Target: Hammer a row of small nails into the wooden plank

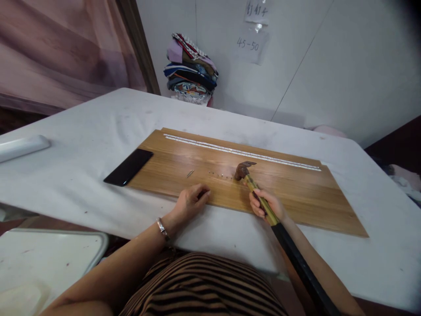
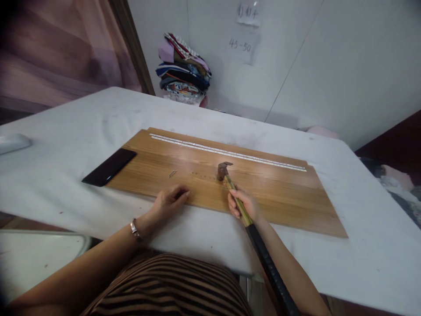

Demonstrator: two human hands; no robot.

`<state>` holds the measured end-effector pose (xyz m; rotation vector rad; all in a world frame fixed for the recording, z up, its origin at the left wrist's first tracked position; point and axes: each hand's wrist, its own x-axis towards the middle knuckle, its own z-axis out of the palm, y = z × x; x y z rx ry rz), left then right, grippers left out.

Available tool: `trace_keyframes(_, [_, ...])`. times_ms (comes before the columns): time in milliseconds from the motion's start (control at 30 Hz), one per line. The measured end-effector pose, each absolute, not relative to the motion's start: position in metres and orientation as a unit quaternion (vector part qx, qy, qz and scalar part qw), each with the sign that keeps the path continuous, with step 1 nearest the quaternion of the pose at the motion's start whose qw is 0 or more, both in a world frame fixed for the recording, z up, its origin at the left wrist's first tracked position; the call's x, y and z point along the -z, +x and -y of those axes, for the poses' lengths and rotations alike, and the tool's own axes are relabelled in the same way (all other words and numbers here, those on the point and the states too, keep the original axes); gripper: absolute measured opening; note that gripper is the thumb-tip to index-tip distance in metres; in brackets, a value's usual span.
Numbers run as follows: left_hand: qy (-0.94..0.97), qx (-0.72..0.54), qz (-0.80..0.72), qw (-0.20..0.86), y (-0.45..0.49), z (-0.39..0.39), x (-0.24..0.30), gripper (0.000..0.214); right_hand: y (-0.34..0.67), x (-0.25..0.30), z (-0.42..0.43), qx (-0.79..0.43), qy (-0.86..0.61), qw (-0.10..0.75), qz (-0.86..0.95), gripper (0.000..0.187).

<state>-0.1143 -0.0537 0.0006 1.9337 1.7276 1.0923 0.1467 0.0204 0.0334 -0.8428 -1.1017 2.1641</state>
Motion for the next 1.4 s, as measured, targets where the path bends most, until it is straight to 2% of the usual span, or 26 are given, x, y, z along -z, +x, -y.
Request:
trace_keyframes(1200, [0.679, -0.377, -0.606, 0.171, -0.1144, 0.0542, -0.0036, 0.011, 0.1475, -0.0328, -0.0217, -0.810, -0.310, 0.287, 0.406, 0.039])
trace_keyframes(1400, [0.679, -0.382, -0.605, 0.163, -0.1148, 0.0541, -0.0005, 0.011, 0.1485, -0.0303, -0.0221, -0.814, -0.310, 0.290, 0.397, 0.033])
